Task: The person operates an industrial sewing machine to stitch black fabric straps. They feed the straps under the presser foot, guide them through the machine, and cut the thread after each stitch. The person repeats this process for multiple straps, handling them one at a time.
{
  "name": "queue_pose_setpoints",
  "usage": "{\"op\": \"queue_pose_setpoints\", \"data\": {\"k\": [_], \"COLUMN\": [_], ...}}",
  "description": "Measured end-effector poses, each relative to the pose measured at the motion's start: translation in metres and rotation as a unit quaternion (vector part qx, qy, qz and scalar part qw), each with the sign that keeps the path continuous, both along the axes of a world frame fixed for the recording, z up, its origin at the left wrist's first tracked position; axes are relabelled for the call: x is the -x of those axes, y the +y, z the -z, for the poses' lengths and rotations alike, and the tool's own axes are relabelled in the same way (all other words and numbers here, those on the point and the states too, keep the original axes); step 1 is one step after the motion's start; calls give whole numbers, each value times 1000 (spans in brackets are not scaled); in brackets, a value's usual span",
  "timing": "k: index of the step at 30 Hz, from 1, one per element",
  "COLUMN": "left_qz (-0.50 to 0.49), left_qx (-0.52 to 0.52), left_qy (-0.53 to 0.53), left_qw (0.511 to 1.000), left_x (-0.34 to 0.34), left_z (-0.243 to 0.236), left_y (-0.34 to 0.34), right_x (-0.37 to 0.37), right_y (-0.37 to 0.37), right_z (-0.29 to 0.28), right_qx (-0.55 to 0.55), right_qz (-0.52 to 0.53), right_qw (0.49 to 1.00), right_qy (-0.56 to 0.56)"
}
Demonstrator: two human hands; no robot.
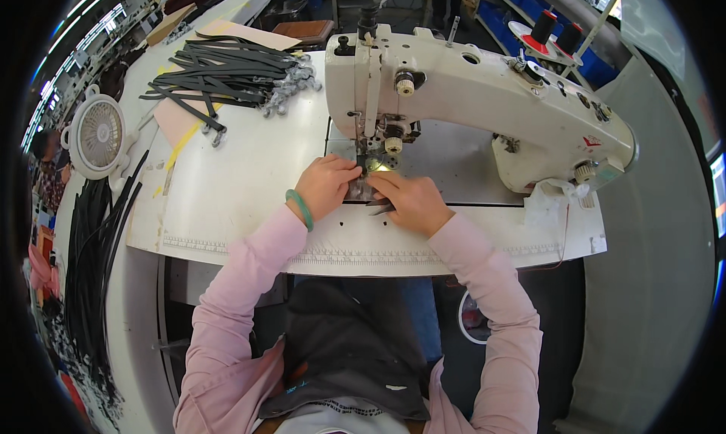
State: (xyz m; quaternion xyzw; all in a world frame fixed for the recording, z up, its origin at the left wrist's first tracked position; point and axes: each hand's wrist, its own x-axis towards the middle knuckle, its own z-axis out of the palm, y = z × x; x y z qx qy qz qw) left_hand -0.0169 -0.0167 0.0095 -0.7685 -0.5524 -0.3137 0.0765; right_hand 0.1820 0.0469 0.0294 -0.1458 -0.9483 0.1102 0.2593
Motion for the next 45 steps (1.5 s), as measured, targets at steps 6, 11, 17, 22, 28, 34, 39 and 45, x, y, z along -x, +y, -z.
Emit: {"op": "queue_pose_setpoints", "data": {"k": [6,11,17,22,28,34,39,45], "left_qz": [-81,-110,-55,-86,-60,-72,-48,-57], "left_qx": [106,48,-27,9,51,45,27,22], "left_qy": [-7,32,6,20,-2,12,8,17], "left_qw": [991,992,998,996,997,996,998,998], "left_x": [-23,-15,-24,-10,-13,-8,-15,-13], "left_z": [-20,2,13,7,2,2,7,9], "left_y": [-2,-1,15,2,8,3,14,11], "right_x": [-64,-173,-464,-396,-381,-366,-443,-418], "right_y": [-4,98,263,258,206,217,245,232], "right_z": [-28,-91,-130,-75,-21,-65,-114,-49], "right_qx": [-73,-2,-117,149,158,12,-14,97], "right_qz": [134,352,691,654,488,540,615,547], "right_qw": [973,733,711,717,699,746,777,735], "right_qy": [175,582,56,189,499,391,135,390]}}
